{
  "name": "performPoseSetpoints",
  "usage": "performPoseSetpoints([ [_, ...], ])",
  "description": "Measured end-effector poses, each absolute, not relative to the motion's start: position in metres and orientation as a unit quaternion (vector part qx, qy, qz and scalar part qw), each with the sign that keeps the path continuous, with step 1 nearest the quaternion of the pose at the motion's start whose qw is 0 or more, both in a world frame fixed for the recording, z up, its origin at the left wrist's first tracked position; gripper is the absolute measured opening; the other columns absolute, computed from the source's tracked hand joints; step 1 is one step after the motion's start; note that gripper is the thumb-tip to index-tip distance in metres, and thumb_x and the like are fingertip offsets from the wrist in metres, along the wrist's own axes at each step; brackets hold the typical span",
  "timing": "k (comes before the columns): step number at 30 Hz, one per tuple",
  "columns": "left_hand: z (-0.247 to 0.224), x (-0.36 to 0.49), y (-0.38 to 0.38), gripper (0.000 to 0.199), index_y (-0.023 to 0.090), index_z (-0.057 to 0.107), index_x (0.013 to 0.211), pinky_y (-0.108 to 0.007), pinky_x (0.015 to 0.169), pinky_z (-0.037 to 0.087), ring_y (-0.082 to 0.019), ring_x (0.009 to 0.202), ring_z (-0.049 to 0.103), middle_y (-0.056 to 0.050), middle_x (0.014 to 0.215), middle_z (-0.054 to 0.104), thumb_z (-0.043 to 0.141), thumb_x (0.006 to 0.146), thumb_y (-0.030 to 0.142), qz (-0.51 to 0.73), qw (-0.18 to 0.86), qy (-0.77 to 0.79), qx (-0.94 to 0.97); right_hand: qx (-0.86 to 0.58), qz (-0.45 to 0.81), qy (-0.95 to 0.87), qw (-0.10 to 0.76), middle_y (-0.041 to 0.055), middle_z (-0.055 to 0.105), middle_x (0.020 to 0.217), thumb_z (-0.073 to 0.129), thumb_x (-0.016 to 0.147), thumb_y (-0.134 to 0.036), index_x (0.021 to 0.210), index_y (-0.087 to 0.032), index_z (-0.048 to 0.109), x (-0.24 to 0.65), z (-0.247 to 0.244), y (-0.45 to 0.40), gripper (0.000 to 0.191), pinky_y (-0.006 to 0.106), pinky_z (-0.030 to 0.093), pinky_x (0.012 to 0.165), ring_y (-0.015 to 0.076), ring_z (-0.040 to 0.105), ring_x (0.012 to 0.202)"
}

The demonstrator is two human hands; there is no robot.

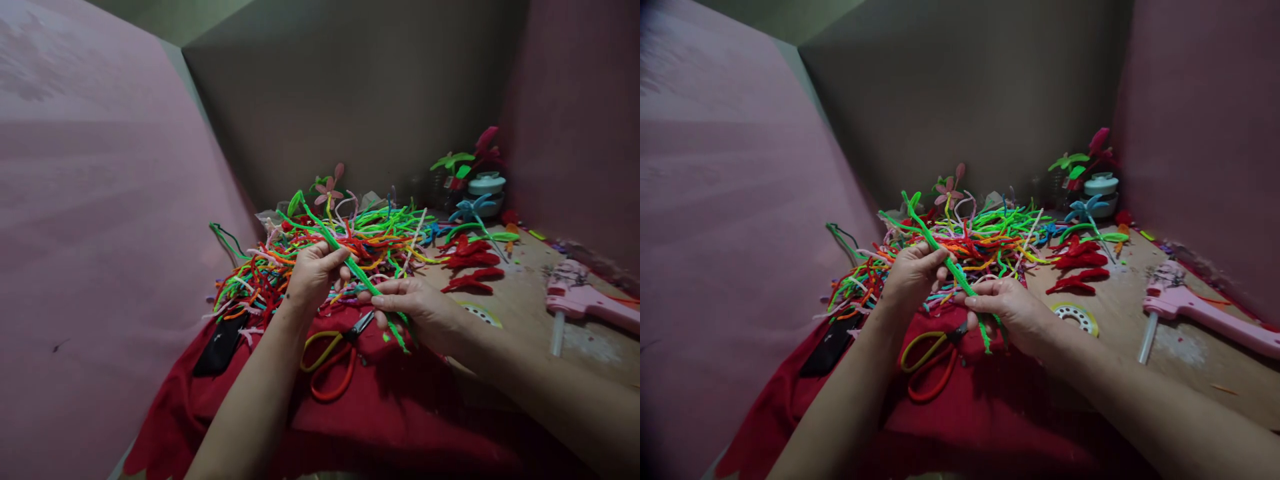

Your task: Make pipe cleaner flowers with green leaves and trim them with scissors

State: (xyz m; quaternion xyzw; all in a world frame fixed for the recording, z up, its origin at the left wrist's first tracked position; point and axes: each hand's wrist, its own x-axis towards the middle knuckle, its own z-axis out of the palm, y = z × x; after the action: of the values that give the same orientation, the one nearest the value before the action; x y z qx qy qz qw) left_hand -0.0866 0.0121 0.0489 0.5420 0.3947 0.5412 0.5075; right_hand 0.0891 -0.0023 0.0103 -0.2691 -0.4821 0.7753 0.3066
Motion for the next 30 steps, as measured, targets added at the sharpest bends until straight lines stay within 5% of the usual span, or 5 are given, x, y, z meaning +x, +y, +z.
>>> performPoseSetpoints([
  [6,0.052,-0.089,0.014,0.020,0.011,0.055,0.069,-0.014,0.030,0.032,-0.004,0.030,0.042,0.000,0.050,0.059,0.067,0.069,0.027,0.545,0.574,0.372,0.484,-0.263,0.787,-0.457,0.320,-0.0050,0.048,0.048,0.066,0.071,-0.033,0.087,-0.010,0.066,0.087,0.009,-0.003,0.028,0.016,0.032,0.037,0.0036,0.042,0.039],
  [11,0.051,-0.079,0.013,0.023,0.014,0.047,0.065,-0.014,0.029,0.034,-0.004,0.033,0.045,0.002,0.055,0.060,0.068,0.066,0.023,0.597,0.538,0.390,0.450,-0.295,0.803,-0.433,0.283,-0.0131,0.022,0.038,0.059,0.076,-0.036,0.082,-0.013,0.060,0.084,0.004,-0.003,0.024,0.015,0.011,0.031,0.0013,0.012,0.031],
  [15,0.049,-0.077,0.012,0.025,0.015,0.045,0.065,-0.012,0.028,0.029,-0.002,0.030,0.040,0.004,0.052,0.056,0.069,0.065,0.024,0.597,0.532,0.399,0.448,-0.314,0.796,-0.456,0.246,-0.0132,0.021,0.036,0.056,0.077,-0.037,0.079,-0.015,0.057,0.080,0.005,-0.010,0.022,0.017,0.007,0.031,0.0021,0.009,0.031],
  [23,0.048,-0.070,0.007,0.024,0.015,0.045,0.069,-0.012,0.025,0.025,0.000,0.025,0.030,0.007,0.047,0.050,0.068,0.066,0.023,0.559,0.575,0.392,0.450,-0.281,0.704,-0.603,0.249,-0.0102,0.032,0.034,0.062,0.071,-0.040,0.072,-0.014,0.065,0.075,-0.001,-0.021,0.025,0.019,0.014,0.032,0.0024,0.021,0.029],
  [30,0.061,-0.089,0.011,0.020,0.015,0.044,0.068,-0.013,0.024,0.030,0.001,0.027,0.027,0.008,0.052,0.049,0.063,0.070,0.019,0.609,0.536,0.380,0.444,-0.241,0.787,-0.480,0.303,-0.0115,0.033,0.032,0.054,0.079,-0.039,0.093,-0.013,0.063,0.077,-0.001,-0.015,0.031,0.020,0.034,0.032,0.0053,0.022,0.027],
])
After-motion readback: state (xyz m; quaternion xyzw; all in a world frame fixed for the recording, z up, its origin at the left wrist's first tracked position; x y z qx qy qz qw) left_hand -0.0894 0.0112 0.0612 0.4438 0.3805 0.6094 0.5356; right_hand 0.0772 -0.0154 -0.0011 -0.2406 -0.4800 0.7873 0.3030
